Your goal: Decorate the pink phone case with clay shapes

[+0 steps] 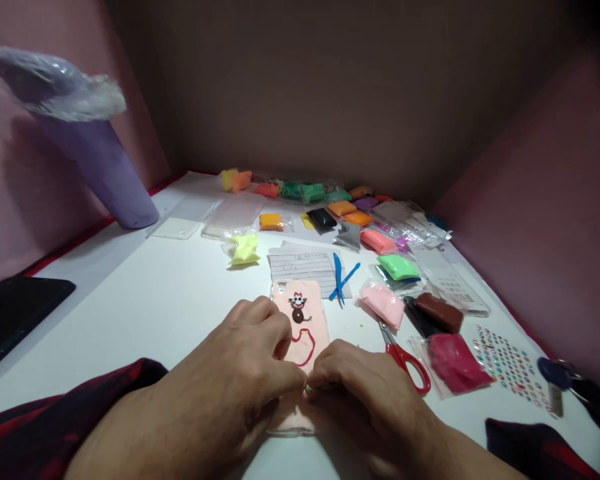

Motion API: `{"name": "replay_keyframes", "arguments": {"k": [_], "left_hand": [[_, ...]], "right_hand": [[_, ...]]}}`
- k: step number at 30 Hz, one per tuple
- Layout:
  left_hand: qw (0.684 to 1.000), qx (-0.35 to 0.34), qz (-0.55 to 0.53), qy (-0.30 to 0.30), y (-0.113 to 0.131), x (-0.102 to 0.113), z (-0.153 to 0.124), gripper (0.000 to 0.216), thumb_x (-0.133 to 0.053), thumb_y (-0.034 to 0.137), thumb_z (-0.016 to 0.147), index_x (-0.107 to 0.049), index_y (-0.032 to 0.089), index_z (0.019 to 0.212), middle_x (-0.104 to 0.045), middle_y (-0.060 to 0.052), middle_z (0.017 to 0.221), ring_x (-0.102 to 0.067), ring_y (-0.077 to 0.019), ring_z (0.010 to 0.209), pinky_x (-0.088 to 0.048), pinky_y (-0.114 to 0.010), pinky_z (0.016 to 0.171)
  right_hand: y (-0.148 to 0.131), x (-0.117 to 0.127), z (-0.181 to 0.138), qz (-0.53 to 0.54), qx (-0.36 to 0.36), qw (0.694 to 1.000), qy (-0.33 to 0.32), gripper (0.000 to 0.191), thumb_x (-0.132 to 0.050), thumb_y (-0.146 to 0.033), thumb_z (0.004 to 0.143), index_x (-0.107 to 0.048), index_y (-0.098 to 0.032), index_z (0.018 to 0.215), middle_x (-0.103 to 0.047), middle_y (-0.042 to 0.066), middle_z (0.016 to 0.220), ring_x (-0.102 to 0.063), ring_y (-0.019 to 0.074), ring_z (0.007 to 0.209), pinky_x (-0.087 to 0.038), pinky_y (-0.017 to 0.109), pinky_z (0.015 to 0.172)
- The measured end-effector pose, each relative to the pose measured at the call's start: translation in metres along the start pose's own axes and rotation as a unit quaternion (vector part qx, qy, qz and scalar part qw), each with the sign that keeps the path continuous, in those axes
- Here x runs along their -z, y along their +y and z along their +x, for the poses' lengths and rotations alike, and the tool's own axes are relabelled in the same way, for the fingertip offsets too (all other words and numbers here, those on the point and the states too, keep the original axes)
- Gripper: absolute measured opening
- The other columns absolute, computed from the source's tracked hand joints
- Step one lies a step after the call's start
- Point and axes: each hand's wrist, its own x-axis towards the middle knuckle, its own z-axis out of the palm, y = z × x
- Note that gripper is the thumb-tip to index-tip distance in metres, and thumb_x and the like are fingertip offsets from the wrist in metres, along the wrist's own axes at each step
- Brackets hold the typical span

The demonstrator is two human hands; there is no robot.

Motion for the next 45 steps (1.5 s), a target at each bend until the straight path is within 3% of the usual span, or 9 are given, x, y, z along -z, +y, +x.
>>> {"name": "replay_keyframes", "arguments": {"k": [10, 22, 29, 38, 45], "left_hand": [[1.0, -0.011, 0.016, 0.015, -0.003, -0.002, 0.002, 0.013, -0.059, 0.014, 0.086, -0.07, 0.021, 0.084, -0.055, -0.005, 0.082, -0.043, -0.0219, 0.082, -0.036, -0.036, 0.071], [1.0, 0.001, -0.014, -0.004, -0.002, 0.001, -0.001, 0.017, -0.059, 0.015, 0.087, -0.071, 0.028, 0.09, -0.053, -0.004, 0.085, -0.043, -0.022, 0.084, -0.035, -0.036, 0.072], [1.0, -0.014, 0.008, 0.013, -0.004, -0.006, -0.001, 0.016, -0.059, 0.015, 0.087, -0.07, 0.025, 0.083, -0.053, -0.004, 0.084, -0.043, -0.0217, 0.085, -0.033, -0.035, 0.072], [1.0, -0.011, 0.003, -0.019, -0.006, -0.003, -0.001, 0.014, -0.06, 0.017, 0.086, -0.067, 0.022, 0.076, -0.053, -0.003, 0.083, -0.043, -0.0213, 0.082, -0.034, -0.035, 0.07], [0.999, -0.003, -0.044, -0.025, -0.007, -0.004, -0.003, 0.019, -0.056, 0.016, 0.089, -0.06, 0.022, 0.071, -0.053, -0.002, 0.085, -0.042, -0.0213, 0.085, -0.033, -0.036, 0.072]], "right_hand": [[0.002, -0.004, -0.002, -0.003, -0.001, 1.0, 0.005, 0.011, -0.05, -0.015, 0.09, -0.057, -0.017, 0.082, -0.063, 0.003, 0.075, -0.057, 0.0127, 0.063, -0.042, 0.023, 0.056], [0.003, 0.0, -0.001, 0.003, 0.002, 1.0, -0.006, 0.012, -0.05, -0.016, 0.091, -0.06, -0.017, 0.085, -0.066, 0.004, 0.075, -0.059, 0.0133, 0.062, -0.043, 0.023, 0.054], [0.004, -0.001, -0.003, 0.009, 0.0, 1.0, -0.026, 0.012, -0.049, -0.019, 0.092, -0.06, -0.016, 0.087, -0.064, 0.004, 0.078, -0.057, 0.014, 0.064, -0.042, 0.025, 0.056], [-0.008, 0.017, -0.001, -0.004, 0.012, 0.999, -0.047, 0.02, -0.044, -0.008, 0.092, -0.061, -0.016, 0.085, -0.06, 0.003, 0.081, -0.054, 0.0114, 0.069, -0.04, 0.023, 0.06], [-0.001, 0.017, -0.003, 0.034, -0.007, 0.997, -0.076, 0.017, -0.049, -0.004, 0.089, -0.059, -0.018, 0.091, -0.06, 0.002, 0.089, -0.055, 0.0109, 0.076, -0.042, 0.023, 0.066]]}}
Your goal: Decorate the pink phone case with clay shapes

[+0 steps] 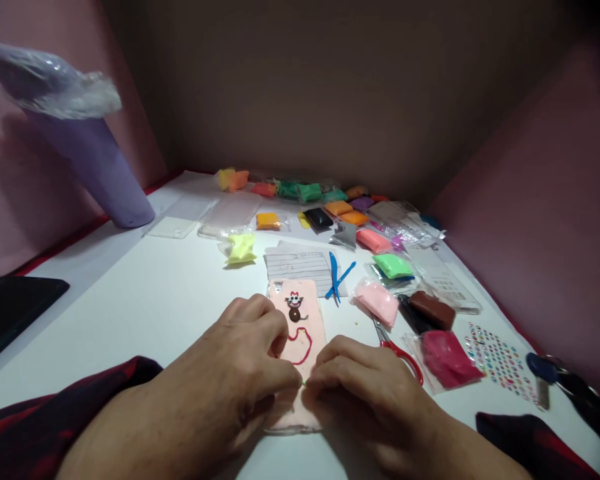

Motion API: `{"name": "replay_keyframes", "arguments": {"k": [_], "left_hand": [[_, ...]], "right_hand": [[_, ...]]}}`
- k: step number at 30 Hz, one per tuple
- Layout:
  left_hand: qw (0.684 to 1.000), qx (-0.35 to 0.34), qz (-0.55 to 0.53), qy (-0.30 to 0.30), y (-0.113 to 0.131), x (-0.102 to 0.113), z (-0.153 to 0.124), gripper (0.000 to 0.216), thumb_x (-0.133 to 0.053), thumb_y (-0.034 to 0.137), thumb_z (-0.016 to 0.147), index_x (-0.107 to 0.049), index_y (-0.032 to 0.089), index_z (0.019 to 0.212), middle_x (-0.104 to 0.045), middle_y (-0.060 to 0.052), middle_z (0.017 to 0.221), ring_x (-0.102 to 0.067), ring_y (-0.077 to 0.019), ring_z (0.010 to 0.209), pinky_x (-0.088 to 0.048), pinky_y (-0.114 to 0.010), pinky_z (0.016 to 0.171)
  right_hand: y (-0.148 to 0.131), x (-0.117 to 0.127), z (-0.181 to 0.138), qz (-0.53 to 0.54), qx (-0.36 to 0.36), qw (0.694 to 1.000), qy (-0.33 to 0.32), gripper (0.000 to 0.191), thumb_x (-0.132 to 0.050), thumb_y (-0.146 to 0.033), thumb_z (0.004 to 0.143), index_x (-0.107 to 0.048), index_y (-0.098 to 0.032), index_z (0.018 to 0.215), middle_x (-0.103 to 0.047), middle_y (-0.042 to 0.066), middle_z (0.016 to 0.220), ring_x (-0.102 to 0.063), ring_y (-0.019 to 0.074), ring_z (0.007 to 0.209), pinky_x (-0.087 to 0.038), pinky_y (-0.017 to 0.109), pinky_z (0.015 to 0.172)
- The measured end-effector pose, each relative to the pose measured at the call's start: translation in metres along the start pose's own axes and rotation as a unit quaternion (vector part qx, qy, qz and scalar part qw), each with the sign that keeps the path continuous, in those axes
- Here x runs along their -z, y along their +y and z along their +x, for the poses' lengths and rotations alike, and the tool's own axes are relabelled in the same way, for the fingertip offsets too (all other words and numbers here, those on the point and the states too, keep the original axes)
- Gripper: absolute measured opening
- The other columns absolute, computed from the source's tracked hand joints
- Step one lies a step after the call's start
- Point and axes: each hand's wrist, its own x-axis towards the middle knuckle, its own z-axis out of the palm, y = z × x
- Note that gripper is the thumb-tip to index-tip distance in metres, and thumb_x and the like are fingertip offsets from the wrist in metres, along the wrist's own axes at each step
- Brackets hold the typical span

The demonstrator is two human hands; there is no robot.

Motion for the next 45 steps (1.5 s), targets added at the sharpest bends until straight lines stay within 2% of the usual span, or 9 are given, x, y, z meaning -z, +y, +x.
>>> {"name": "replay_keyframes", "arguments": {"k": [4, 14, 18, 28, 36, 40, 45], "left_hand": [[1.0, -0.002, -0.007, 0.021, -0.003, -0.001, -0.001, 0.018, -0.055, 0.013, 0.089, -0.057, 0.022, 0.073, -0.052, -0.001, 0.088, -0.041, -0.0217, 0.089, -0.032, -0.036, 0.074], [1.0, 0.017, 0.008, -0.012, -0.002, -0.002, 0.002, 0.019, -0.056, 0.015, 0.089, -0.058, 0.022, 0.071, -0.053, -0.001, 0.086, -0.041, -0.0216, 0.087, -0.032, -0.036, 0.074], [1.0, 0.014, 0.005, -0.002, -0.001, -0.001, 0.002, 0.019, -0.054, 0.012, 0.089, -0.057, 0.021, 0.072, -0.053, -0.002, 0.09, -0.041, -0.022, 0.089, -0.033, -0.038, 0.077], [1.0, 0.009, 0.023, -0.013, 0.0, -0.002, 0.0, 0.019, -0.054, 0.015, 0.09, -0.056, 0.021, 0.072, -0.053, -0.002, 0.092, -0.04, -0.0223, 0.089, -0.033, -0.039, 0.079], [1.0, 0.003, 0.011, 0.001, 0.0, -0.003, 0.002, 0.019, -0.055, 0.018, 0.09, -0.062, 0.022, 0.073, -0.054, -0.002, 0.086, -0.042, -0.0211, 0.086, -0.034, -0.036, 0.073], [1.0, -0.007, 0.011, 0.009, -0.002, -0.007, 0.002, 0.014, -0.059, 0.021, 0.089, -0.067, 0.027, 0.08, -0.055, -0.002, 0.085, -0.044, -0.0212, 0.086, -0.036, -0.036, 0.075], [0.999, -0.026, 0.03, 0.033, -0.003, -0.01, 0.003, 0.012, -0.063, 0.019, 0.086, -0.07, 0.027, 0.08, -0.056, -0.002, 0.081, -0.045, -0.0215, 0.084, -0.039, -0.035, 0.075]], "right_hand": [[0.0, -0.002, 0.0, 0.022, 0.015, 0.999, 0.019, 0.014, -0.05, -0.005, 0.09, -0.058, -0.017, 0.093, -0.06, 0.003, 0.089, -0.056, 0.0114, 0.077, -0.043, 0.024, 0.067], [-0.005, -0.001, 0.001, 0.031, 0.017, 0.999, 0.02, 0.012, -0.053, -0.005, 0.09, -0.058, -0.016, 0.092, -0.061, 0.003, 0.09, -0.057, 0.0105, 0.078, -0.044, 0.022, 0.067], [-0.005, 0.0, 0.001, 0.031, 0.013, 0.999, 0.005, 0.012, -0.05, -0.007, 0.092, -0.059, -0.016, 0.091, -0.06, 0.003, 0.088, -0.056, 0.0106, 0.076, -0.043, 0.023, 0.066], [-0.004, -0.001, 0.002, 0.039, 0.02, 0.999, 0.015, 0.011, -0.053, -0.006, 0.09, -0.058, -0.016, 0.092, -0.061, 0.003, 0.088, -0.056, 0.0111, 0.077, -0.044, 0.023, 0.066], [-0.002, -0.003, 0.001, 0.049, 0.029, 0.998, 0.015, 0.014, -0.052, -0.007, 0.089, -0.059, -0.018, 0.095, -0.062, 0.004, 0.088, -0.058, 0.0129, 0.076, -0.045, 0.024, 0.066], [-0.001, -0.005, 0.001, 0.057, 0.04, 0.997, 0.037, 0.014, -0.052, -0.01, 0.091, -0.06, -0.018, 0.098, -0.063, 0.004, 0.085, -0.058, 0.0133, 0.075, -0.045, 0.024, 0.064], [0.0, -0.007, 0.0, 0.058, 0.034, 0.997, 0.034, 0.013, -0.053, -0.008, 0.09, -0.059, -0.018, 0.095, -0.063, 0.003, 0.084, -0.058, 0.0124, 0.074, -0.044, 0.024, 0.064]]}}
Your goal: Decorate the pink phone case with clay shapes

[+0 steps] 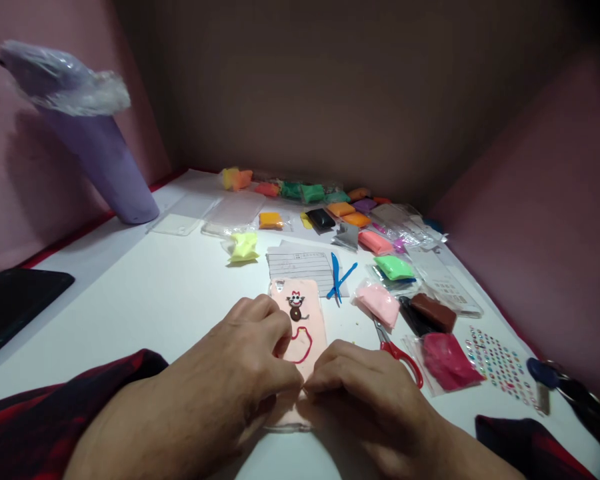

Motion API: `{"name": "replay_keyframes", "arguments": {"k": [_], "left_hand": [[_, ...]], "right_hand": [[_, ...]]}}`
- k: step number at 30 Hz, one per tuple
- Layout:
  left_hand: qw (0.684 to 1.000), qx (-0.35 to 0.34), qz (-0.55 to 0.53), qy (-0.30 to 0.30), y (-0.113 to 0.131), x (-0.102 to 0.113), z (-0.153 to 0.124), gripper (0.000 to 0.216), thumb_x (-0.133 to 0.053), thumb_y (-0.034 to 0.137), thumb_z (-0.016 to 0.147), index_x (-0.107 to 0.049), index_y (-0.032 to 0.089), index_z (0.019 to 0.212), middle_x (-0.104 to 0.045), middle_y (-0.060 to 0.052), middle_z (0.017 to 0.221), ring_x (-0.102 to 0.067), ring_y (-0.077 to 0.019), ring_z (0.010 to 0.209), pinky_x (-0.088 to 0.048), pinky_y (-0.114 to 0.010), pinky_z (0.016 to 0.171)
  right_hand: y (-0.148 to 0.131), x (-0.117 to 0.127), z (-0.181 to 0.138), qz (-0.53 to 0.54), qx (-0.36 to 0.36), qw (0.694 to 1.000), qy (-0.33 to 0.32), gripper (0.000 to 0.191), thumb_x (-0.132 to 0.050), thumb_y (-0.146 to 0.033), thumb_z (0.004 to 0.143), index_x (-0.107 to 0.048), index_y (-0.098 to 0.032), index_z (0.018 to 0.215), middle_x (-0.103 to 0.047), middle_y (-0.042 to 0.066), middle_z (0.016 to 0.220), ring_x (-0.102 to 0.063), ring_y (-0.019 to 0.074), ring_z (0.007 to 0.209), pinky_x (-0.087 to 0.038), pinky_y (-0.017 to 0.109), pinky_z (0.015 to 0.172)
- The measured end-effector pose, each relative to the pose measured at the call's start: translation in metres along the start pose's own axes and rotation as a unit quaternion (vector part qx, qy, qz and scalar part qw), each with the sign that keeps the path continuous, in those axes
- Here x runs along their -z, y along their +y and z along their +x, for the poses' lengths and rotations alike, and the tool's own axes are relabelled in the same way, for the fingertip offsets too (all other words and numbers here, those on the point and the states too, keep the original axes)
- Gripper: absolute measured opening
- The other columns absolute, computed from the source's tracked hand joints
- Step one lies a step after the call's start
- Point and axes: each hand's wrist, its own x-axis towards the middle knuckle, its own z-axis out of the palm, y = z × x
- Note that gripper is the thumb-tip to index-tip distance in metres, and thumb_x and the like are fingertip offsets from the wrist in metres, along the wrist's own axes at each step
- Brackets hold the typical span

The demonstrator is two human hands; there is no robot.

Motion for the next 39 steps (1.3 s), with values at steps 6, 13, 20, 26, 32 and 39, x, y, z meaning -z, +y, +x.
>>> {"name": "replay_keyframes", "arguments": {"k": [6, 13, 20, 26, 32, 39], "left_hand": [[1.0, -0.002, 0.01, -0.007, 0.003, 0.006, 0.0, 0.015, -0.06, 0.016, 0.086, -0.069, 0.025, 0.079, -0.057, -0.003, 0.082, -0.044, -0.0212, 0.084, -0.039, -0.036, 0.076], [0.999, 0.023, -0.01, -0.031, 0.005, 0.01, 0.002, 0.019, -0.057, 0.014, 0.087, -0.066, 0.023, 0.073, -0.056, -0.004, 0.086, -0.042, -0.0226, 0.086, -0.036, -0.038, 0.076], [0.999, 0.001, -0.013, -0.032, 0.004, 0.009, 0.001, 0.013, -0.058, 0.017, 0.087, -0.066, 0.023, 0.08, -0.055, -0.003, 0.086, -0.043, -0.0216, 0.086, -0.034, -0.038, 0.075], [0.999, 0.015, -0.022, -0.037, 0.005, 0.011, 0.002, 0.019, -0.056, 0.013, 0.087, -0.063, 0.022, 0.072, -0.054, -0.004, 0.086, -0.042, -0.0229, 0.087, -0.035, -0.039, 0.075], [0.999, 0.019, -0.023, -0.031, 0.005, 0.011, 0.0, 0.02, -0.055, 0.011, 0.087, -0.064, 0.022, 0.073, -0.054, -0.003, 0.086, -0.042, -0.0225, 0.086, -0.034, -0.039, 0.077], [0.999, -0.005, -0.021, -0.043, 0.007, 0.008, 0.003, 0.022, -0.053, 0.018, 0.092, -0.061, 0.021, 0.071, -0.056, -0.003, 0.087, -0.042, -0.0223, 0.086, -0.034, -0.038, 0.075]], "right_hand": [[-0.001, 0.0, -0.001, -0.003, -0.022, 1.0, -0.008, 0.013, -0.053, -0.01, 0.092, -0.06, -0.019, 0.098, -0.064, 0.003, 0.087, -0.059, 0.0131, 0.077, -0.045, 0.025, 0.066], [-0.001, -0.001, 0.0, -0.009, -0.014, 1.0, 0.013, 0.015, -0.054, -0.008, 0.09, -0.059, -0.019, 0.098, -0.065, 0.003, 0.087, -0.059, 0.0123, 0.075, -0.045, 0.023, 0.065], [-0.003, 0.0, -0.001, -0.019, -0.059, 0.998, 0.0, 0.014, -0.055, -0.008, 0.089, -0.059, -0.02, 0.095, -0.065, 0.001, 0.089, -0.059, 0.0117, 0.075, -0.044, 0.022, 0.064], [-0.004, 0.001, 0.001, -0.02, -0.072, 0.997, -0.008, 0.01, -0.056, -0.013, 0.091, -0.058, -0.02, 0.097, -0.065, 0.0, 0.089, -0.058, 0.0113, 0.074, -0.043, 0.022, 0.064], [0.0, -0.002, -0.001, -0.028, -0.051, 0.998, -0.003, 0.011, -0.056, -0.011, 0.089, -0.057, -0.02, 0.095, -0.063, 0.0, 0.086, -0.055, 0.0115, 0.07, -0.041, 0.023, 0.062], [-0.001, -0.001, -0.002, -0.019, -0.056, 0.998, -0.02, 0.015, -0.053, -0.011, 0.092, -0.056, -0.021, 0.103, -0.064, 0.001, 0.093, -0.058, 0.0126, 0.077, -0.042, 0.024, 0.067]]}}
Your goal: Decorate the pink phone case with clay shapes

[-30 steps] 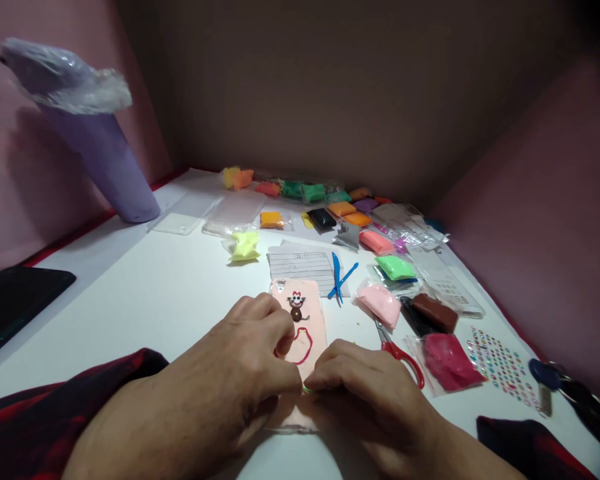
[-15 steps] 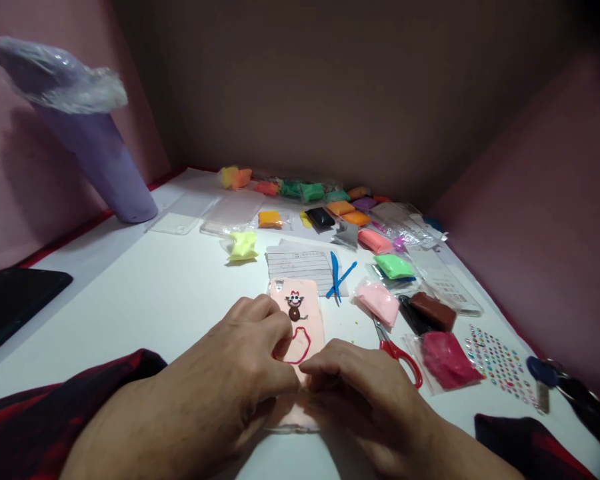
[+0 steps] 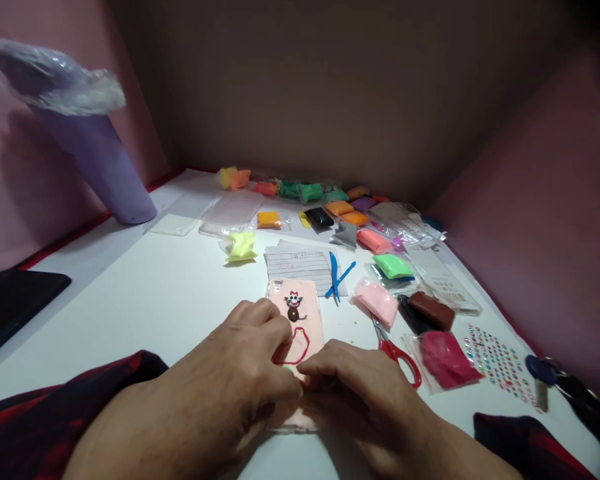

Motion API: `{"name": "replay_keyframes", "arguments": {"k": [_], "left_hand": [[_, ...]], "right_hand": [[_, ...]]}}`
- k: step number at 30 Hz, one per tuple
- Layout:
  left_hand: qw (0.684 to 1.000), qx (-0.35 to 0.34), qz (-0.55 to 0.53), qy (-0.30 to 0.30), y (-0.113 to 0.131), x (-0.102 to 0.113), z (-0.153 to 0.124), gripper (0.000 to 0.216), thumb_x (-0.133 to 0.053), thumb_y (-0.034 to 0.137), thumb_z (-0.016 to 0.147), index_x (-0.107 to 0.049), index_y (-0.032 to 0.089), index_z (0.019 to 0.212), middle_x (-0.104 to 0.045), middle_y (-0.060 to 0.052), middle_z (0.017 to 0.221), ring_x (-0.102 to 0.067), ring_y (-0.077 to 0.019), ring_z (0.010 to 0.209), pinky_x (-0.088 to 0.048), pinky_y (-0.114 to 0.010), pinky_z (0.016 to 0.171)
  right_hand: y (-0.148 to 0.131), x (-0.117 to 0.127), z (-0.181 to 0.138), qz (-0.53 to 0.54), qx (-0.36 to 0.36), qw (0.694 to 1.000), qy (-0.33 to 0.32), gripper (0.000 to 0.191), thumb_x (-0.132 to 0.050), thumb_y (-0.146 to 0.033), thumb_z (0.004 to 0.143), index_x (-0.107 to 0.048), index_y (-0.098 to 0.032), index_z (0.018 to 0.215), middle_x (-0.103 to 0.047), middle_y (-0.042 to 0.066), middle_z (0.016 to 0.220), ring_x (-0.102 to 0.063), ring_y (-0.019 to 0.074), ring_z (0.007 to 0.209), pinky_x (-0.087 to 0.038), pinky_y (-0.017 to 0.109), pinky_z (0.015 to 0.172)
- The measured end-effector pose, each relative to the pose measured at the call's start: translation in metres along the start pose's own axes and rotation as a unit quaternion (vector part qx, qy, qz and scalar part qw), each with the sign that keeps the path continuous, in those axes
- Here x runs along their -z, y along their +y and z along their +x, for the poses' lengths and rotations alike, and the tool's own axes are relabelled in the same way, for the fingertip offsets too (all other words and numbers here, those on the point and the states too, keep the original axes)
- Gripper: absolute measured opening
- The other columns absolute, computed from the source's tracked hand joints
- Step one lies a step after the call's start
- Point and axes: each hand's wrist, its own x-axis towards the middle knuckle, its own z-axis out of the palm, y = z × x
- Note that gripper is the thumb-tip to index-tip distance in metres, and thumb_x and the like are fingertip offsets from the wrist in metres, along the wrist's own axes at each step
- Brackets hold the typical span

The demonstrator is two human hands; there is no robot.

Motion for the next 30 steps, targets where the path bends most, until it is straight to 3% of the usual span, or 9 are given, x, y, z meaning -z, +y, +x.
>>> {"name": "replay_keyframes", "arguments": {"k": [6, 12, 20, 30], "left_hand": [[1.0, -0.001, 0.019, 0.023, 0.001, -0.001, -0.001, 0.022, -0.056, 0.018, 0.089, -0.061, 0.019, 0.068, -0.054, -0.003, 0.083, -0.042, -0.0211, 0.082, -0.032, -0.037, 0.074], [1.0, 0.029, 0.0, 0.003, 0.003, -0.001, -0.003, 0.019, -0.057, 0.019, 0.089, -0.061, 0.021, 0.071, -0.052, -0.002, 0.085, -0.043, -0.0212, 0.085, -0.032, -0.036, 0.073], [1.0, 0.002, -0.013, -0.005, -0.001, -0.003, -0.003, 0.023, -0.051, 0.017, 0.091, -0.058, 0.021, 0.069, -0.053, -0.002, 0.082, -0.04, -0.0211, 0.081, -0.03, -0.036, 0.07], [0.996, -0.002, -0.023, 0.089, -0.002, -0.002, 0.0, 0.018, -0.056, 0.012, 0.087, -0.066, 0.023, 0.076, -0.052, -0.001, 0.078, -0.041, -0.02, 0.08, -0.032, -0.034, 0.07]], "right_hand": [[-0.002, 0.008, -0.002, -0.011, -0.023, 1.0, -0.019, 0.023, -0.05, -0.004, 0.089, -0.054, -0.021, 0.104, -0.062, 0.0, 0.096, -0.056, 0.0127, 0.081, -0.041, 0.025, 0.069], [-0.004, 0.018, 0.001, -0.019, -0.028, 0.999, -0.043, 0.025, -0.054, -0.002, 0.087, -0.056, -0.022, 0.101, -0.059, 0.0, 0.099, -0.056, 0.0125, 0.085, -0.041, 0.026, 0.071], [-0.004, 0.029, 0.001, -0.045, -0.029, 0.998, -0.045, 0.029, -0.052, 0.001, 0.082, -0.058, -0.021, 0.1, -0.059, 0.001, 0.095, -0.054, 0.0137, 0.082, -0.041, 0.027, 0.069], [0.002, 0.023, 0.0, -0.058, -0.014, 0.998, -0.023, 0.028, -0.051, 0.0, 0.083, -0.056, -0.022, 0.099, -0.058, -0.001, 0.091, -0.052, 0.0125, 0.078, -0.038, 0.026, 0.065]]}}
